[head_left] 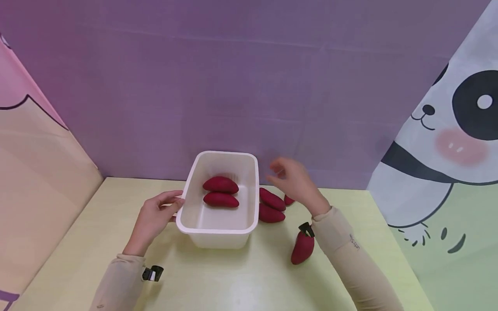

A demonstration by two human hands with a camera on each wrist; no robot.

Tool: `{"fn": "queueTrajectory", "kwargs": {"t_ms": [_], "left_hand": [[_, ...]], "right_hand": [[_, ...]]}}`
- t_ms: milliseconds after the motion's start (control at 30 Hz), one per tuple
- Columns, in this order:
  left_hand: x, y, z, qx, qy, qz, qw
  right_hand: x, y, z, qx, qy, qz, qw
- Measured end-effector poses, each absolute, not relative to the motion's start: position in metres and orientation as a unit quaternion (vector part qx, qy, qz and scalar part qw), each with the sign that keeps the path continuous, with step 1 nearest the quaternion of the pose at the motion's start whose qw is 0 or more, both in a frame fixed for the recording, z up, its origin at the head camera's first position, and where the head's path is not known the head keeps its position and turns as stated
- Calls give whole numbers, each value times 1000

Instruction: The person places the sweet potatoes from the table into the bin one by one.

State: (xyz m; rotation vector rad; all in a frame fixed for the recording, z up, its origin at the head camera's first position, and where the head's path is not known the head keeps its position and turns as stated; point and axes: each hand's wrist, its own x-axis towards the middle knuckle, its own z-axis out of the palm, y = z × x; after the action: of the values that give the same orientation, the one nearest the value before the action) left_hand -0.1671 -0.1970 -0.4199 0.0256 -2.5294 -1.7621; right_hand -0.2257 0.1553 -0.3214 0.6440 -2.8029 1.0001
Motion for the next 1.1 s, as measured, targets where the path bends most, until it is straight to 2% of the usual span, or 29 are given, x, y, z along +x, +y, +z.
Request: {"fn": "queueTrajectory", "kwargs": {"t_ms": [167, 400, 667, 867, 1100], "left_hand": [[-166, -198, -420, 13, -821, -570, 30], [-166, -199, -420, 16, -824, -566, 31], [-167, -199, -421, 20, -827, -561, 29], [-167, -198, -421, 20, -827, -561, 29], [-167, -196, -421, 17, -825, -564, 32]], "right_hand": [[-212, 178, -343, 199, -918, 341, 41], [-207, 201, -398, 203, -905, 370, 46], [-211, 215, -450, 197, -906, 375, 4], [-217, 218, -473, 187, -908, 374, -15], [-220, 220, -483, 179, -907, 380, -25]]}}
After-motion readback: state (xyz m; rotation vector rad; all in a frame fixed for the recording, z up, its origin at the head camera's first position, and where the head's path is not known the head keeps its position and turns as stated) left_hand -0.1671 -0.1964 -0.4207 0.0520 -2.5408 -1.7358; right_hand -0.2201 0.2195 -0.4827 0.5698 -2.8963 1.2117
